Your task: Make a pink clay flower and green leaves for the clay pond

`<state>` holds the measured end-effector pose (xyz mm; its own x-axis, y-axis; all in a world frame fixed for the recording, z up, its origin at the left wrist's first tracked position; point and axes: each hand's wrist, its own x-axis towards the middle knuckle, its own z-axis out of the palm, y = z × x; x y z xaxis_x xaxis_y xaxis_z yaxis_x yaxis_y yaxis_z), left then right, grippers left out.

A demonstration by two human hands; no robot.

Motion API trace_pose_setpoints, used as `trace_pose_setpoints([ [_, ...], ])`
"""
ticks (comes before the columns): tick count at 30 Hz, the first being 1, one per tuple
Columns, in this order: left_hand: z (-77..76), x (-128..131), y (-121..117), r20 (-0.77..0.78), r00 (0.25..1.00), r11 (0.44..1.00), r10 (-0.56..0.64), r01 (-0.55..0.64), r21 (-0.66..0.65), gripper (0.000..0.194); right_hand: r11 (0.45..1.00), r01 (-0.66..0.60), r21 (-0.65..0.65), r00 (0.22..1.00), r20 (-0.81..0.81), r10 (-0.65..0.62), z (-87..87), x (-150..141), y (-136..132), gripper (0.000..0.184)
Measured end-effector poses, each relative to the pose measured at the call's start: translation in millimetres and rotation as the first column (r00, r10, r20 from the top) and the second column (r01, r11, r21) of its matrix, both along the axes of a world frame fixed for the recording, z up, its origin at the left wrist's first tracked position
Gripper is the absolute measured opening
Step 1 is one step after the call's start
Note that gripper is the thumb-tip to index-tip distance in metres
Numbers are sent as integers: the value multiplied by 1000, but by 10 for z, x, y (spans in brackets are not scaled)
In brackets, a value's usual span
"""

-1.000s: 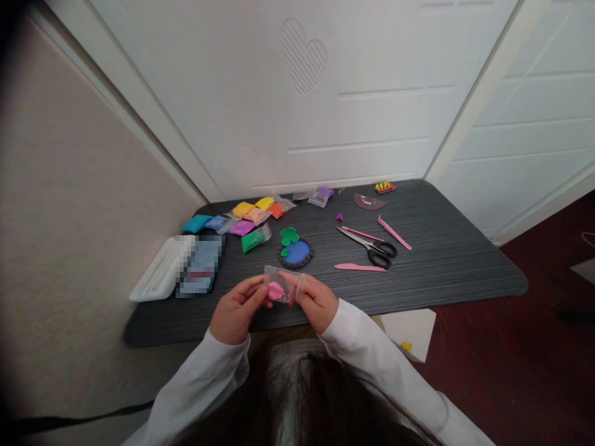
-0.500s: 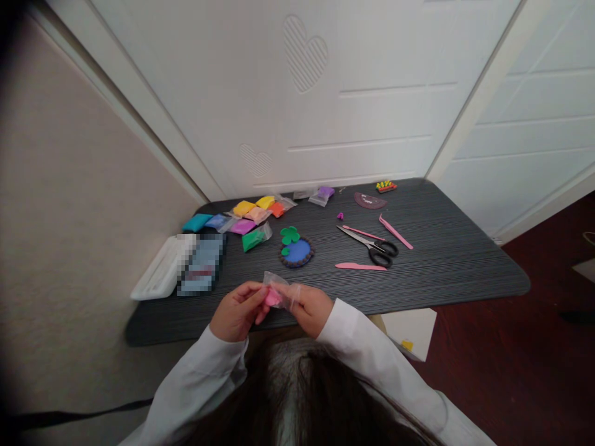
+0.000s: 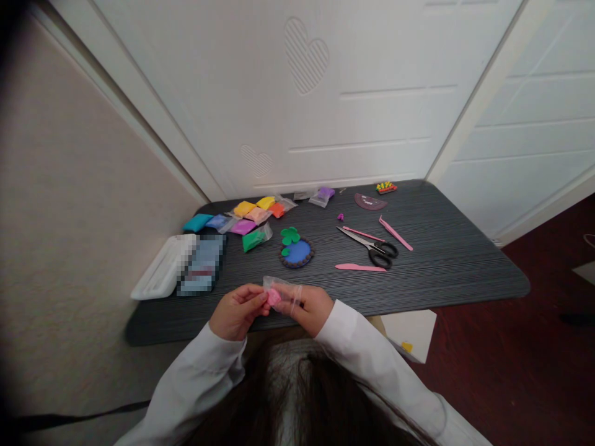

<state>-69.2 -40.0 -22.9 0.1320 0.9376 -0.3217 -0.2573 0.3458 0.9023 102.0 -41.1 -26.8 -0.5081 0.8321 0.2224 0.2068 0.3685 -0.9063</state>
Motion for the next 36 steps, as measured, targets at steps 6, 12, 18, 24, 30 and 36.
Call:
trace_pose_setpoints([
  [6, -3, 8, -11, -23, 1000, 1000, -4, 4, 11, 18, 987, 128, 100, 985, 106, -138, 41, -25, -20, 29],
  [12, 21, 19, -1, 77, 997, 1000, -12, 10, 21, 15, 974, 204, 99, 978, 28, -208, 64, -21, -52, 25],
  [18, 5, 3, 11, 204, 979, 1000, 7, -3, -22, 13, 981, 153, 122, 987, -73, -145, 15, 0, -34, 24],
  [24, -15, 1, -1, 219, 975, 999, 29, -25, -22, 15, 997, 61, 37, 998, -25, -60, -14, 25, -5, 31],
  [30, -44, 41, -4, 146, 989, 999, 20, -26, 39, 14, 994, 82, 79, 996, -45, -78, 13, 30, 3, 23],
  [36, -139, 92, -25, -101, 995, 969, 25, 0, 247, 13, 975, 96, 199, 994, -66, -84, -30, 28, 17, 28],
])
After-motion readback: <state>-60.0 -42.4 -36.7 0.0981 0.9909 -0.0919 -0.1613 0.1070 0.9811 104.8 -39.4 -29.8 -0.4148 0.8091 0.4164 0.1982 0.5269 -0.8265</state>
